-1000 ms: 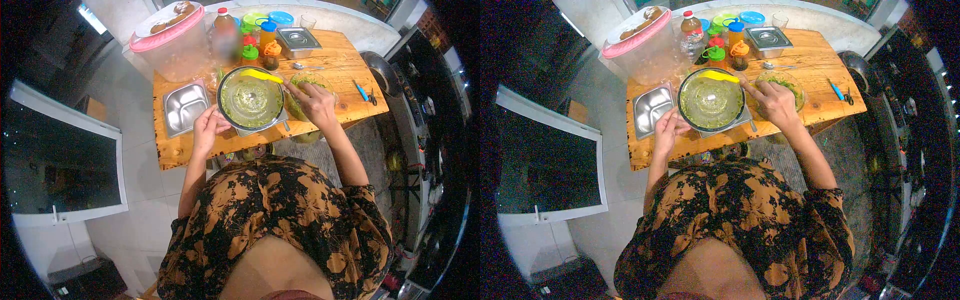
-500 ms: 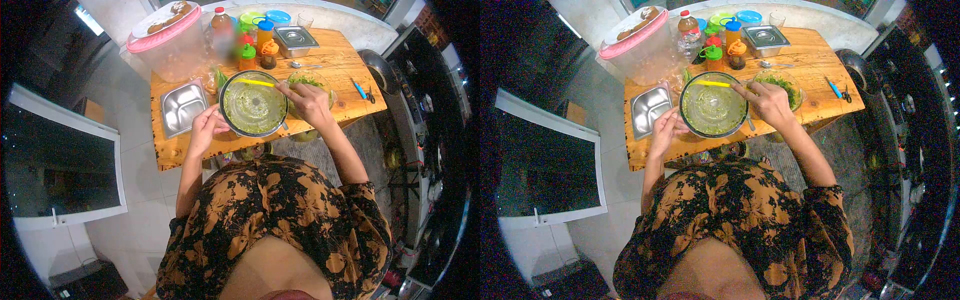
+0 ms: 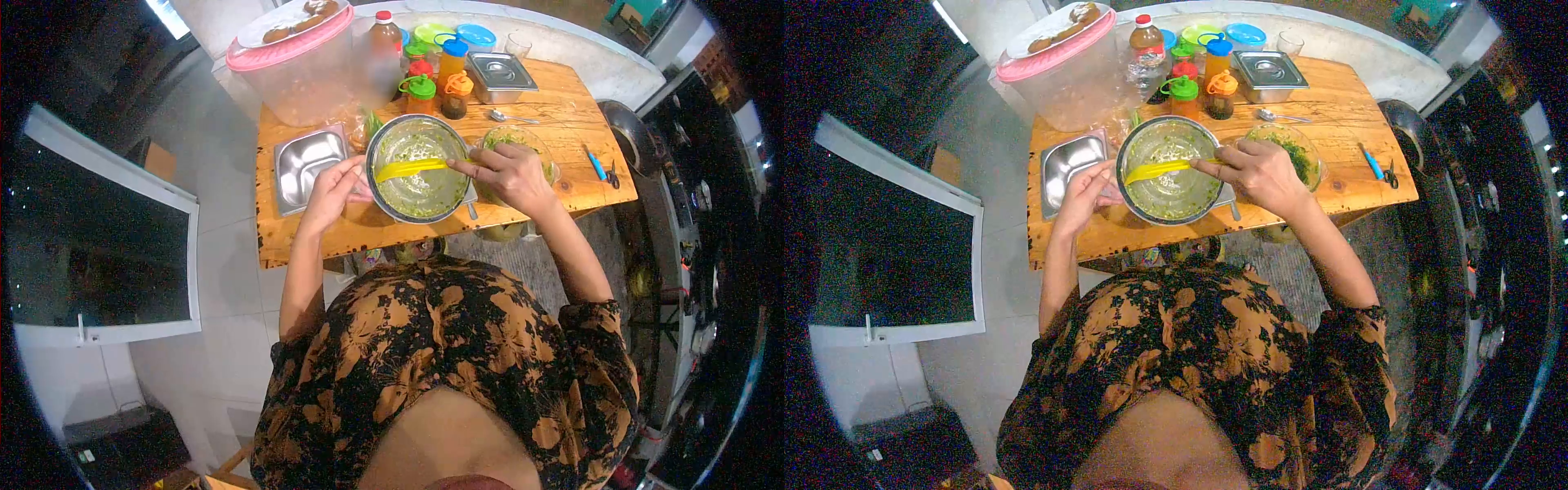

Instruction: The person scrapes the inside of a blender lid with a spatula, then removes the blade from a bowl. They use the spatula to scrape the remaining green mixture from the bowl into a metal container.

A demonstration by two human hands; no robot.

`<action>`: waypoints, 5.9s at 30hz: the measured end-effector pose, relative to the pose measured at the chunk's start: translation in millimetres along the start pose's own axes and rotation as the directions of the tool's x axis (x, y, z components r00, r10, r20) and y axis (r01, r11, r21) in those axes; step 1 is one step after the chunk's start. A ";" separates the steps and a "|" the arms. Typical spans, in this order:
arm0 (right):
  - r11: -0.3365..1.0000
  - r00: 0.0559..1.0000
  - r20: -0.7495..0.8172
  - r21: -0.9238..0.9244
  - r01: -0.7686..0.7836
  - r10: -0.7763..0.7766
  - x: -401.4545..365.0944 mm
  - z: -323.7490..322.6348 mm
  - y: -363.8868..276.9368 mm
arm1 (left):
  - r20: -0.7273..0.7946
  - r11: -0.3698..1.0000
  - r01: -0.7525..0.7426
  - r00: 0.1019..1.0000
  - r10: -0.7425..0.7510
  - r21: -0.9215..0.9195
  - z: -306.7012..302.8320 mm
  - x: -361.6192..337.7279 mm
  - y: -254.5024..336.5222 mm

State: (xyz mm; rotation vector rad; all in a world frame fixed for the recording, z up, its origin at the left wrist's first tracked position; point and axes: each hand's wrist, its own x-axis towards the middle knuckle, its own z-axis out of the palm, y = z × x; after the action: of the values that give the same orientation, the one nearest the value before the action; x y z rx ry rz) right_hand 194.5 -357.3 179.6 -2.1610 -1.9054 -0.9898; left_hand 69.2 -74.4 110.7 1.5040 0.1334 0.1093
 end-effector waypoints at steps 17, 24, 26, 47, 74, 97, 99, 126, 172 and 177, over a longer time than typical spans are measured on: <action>0.900 0.902 -0.039 -0.066 -0.431 0.429 -19.5 -8.7 18.7 | -0.118 0.994 -0.099 0.989 0.094 -0.041 14.4 2.2 -5.7; 0.841 0.845 -0.077 -0.087 -0.534 0.529 -23.6 10.5 -18.5 | -0.265 0.983 -0.145 0.958 0.110 -0.116 37.0 -5.1 -23.0; 0.816 0.817 -0.096 -0.061 -0.575 0.569 -25.8 21.2 -24.1 | -0.274 0.968 -0.192 0.951 0.143 -0.161 44.5 -6.7 -28.0; 0.972 0.971 -0.037 -0.007 -0.235 0.234 -17.3 20.0 18.6 | -0.108 0.989 -0.112 0.989 0.101 -0.099 30.7 -6.5 -11.8; 0.989 0.987 -0.066 -0.005 -0.145 0.145 14.4 7.2 26.1 | -0.083 0.984 -0.094 0.993 0.082 -0.151 12.2 3.7 -10.5; 0.981 1.000 0.022 -0.194 0.019 -0.015 34.5 -9.5 40.9 | -0.043 0.969 -0.122 0.990 0.135 0.213 9.5 7.1 -8.4; 0.985 0.999 0.037 -0.167 0.035 -0.029 34.8 -4.9 36.5 | -0.056 0.975 -0.115 0.990 0.127 0.191 10.5 8.3 -10.2; 0.819 0.826 -0.075 0.205 -0.536 0.559 16.1 12.0 -12.9 | -0.258 0.983 -0.171 0.955 0.150 -0.060 16.0 23.6 -24.9; 0.997 0.992 0.097 0.016 0.074 -0.076 21.3 -3.3 10.6 | -0.219 0.980 -0.128 0.963 0.159 0.150 19.1 30.3 -5.6; 0.997 0.995 0.082 -0.048 0.058 -0.054 14.2 -16.0 0.5 | -0.263 0.983 -0.150 0.949 0.173 0.106 18.2 31.9 -7.8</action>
State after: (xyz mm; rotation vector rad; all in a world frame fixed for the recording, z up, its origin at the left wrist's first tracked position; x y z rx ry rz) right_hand 188.6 -352.8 199.7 -2.2193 -2.0086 -0.9839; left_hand 103.5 -87.9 103.4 1.5778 0.2375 0.4482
